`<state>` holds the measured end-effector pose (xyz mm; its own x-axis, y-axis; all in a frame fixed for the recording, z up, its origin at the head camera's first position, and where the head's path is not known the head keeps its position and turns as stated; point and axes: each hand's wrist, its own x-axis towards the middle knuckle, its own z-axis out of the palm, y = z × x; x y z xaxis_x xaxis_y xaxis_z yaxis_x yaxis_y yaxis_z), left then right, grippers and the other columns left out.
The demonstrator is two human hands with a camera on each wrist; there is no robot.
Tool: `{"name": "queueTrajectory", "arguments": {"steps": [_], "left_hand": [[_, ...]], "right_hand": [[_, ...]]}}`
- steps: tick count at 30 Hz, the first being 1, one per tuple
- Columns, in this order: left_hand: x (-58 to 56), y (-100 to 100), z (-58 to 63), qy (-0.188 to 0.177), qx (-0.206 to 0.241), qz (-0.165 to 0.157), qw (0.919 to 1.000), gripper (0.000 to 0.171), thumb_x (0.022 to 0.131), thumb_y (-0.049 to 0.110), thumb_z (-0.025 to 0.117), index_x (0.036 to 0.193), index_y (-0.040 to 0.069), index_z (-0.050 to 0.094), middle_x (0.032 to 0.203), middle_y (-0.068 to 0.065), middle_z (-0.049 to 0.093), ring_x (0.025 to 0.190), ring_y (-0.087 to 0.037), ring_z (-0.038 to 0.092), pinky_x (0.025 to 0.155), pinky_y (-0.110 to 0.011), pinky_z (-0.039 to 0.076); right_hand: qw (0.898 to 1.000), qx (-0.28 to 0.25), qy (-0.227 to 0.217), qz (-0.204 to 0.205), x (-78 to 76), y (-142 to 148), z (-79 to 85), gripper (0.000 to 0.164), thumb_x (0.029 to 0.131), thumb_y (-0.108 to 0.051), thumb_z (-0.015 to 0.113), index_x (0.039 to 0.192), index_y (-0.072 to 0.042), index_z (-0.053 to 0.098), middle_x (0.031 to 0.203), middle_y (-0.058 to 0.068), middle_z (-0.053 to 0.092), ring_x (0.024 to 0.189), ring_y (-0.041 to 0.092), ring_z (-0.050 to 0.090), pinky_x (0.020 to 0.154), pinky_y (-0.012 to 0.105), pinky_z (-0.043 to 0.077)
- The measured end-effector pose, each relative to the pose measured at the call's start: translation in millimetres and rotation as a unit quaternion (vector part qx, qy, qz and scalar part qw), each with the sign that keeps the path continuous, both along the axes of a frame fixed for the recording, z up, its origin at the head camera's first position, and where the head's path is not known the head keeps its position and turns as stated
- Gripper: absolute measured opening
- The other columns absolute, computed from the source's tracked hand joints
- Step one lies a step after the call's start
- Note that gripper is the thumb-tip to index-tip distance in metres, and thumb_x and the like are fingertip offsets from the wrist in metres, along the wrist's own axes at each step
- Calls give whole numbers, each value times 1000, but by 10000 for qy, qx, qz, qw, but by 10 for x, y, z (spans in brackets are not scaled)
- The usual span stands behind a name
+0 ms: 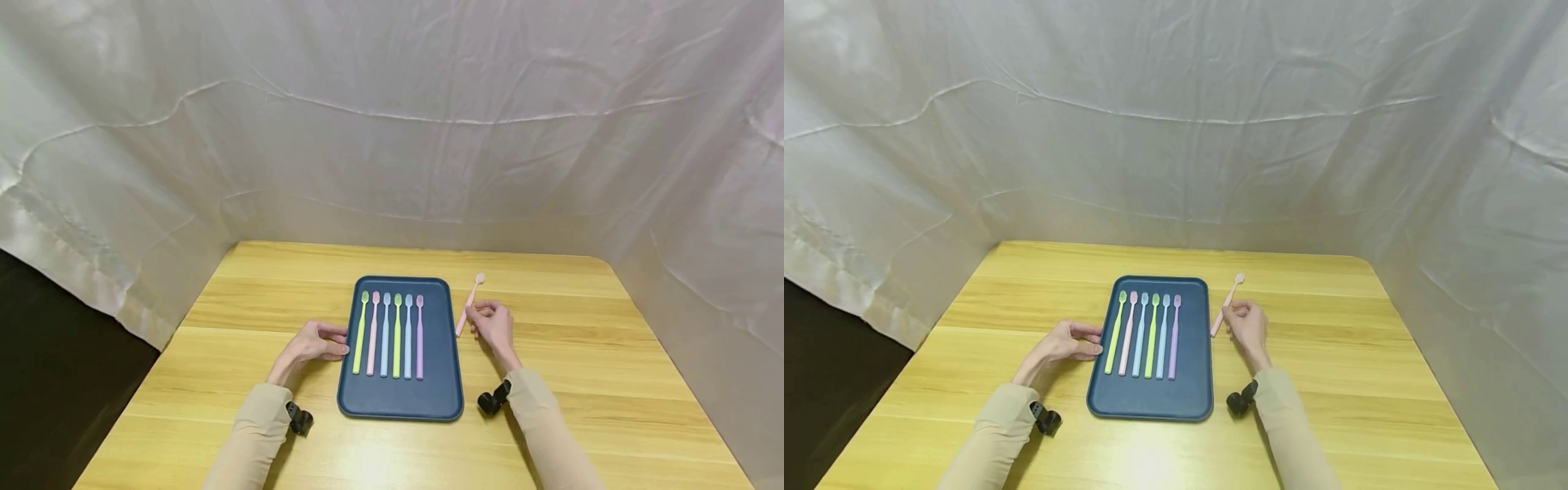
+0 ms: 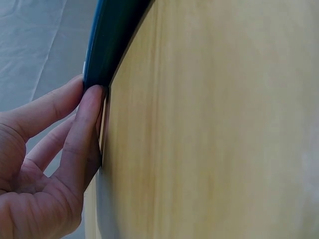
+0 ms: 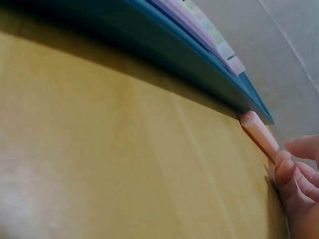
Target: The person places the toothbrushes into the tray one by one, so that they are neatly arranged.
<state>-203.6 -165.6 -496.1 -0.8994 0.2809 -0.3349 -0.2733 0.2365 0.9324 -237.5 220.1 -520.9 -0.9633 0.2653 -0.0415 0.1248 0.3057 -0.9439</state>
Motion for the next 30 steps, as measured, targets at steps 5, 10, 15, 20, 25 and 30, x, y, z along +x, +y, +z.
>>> {"name": "queueTrajectory", "arguments": {"steps": [5,10,15,20,25,30], "left_hand": [[-3,4,19,-51,-13,15,10000,57,82,-8,75,134,-15,54,107,-23,69,77,-14,72,81,-34,67],[-5,1,16,-54,-31,5,10000,56,82,-8,75,134,-15,54,104,-20,69,77,-13,71,81,-34,67],[-7,1,11,-6,-43,-1,10000,55,82,-8,75,133,-16,54,103,-20,69,77,-14,71,81,-35,68],[-6,6,17,0,-81,-9,10000,56,82,-8,75,133,-16,54,105,-22,69,78,-14,71,81,-36,68],[-3,7,27,-14,-91,-16,10000,56,83,-7,75,134,-15,54,105,-21,69,78,-14,71,81,-36,68],[-2,1,18,7,-48,-32,10000,56,83,-8,75,134,-16,53,105,-22,69,78,-14,71,81,-36,68]], "right_hand": [[9999,24,-79,94,-31,2,8,29,90,-13,74,110,5,63,69,2,69,46,8,59,40,20,54],[9994,-100,-274,183,-39,19,30,29,90,-9,73,111,6,62,68,1,68,46,8,59,42,19,55],[9972,-338,-546,376,-5,48,55,27,89,-4,73,109,9,59,66,-1,67,46,6,58,44,19,56],[9937,-541,-681,707,83,99,75,25,89,3,71,105,13,55,64,0,68,47,5,59,46,17,57],[9883,-683,-891,1034,198,166,116,23,90,5,68,104,14,52,64,0,67,49,5,61,49,17,58],[9807,-708,-1119,1437,254,243,147,25,89,6,69,104,15,51,63,-2,66,51,4,61,50,17,58]]}}
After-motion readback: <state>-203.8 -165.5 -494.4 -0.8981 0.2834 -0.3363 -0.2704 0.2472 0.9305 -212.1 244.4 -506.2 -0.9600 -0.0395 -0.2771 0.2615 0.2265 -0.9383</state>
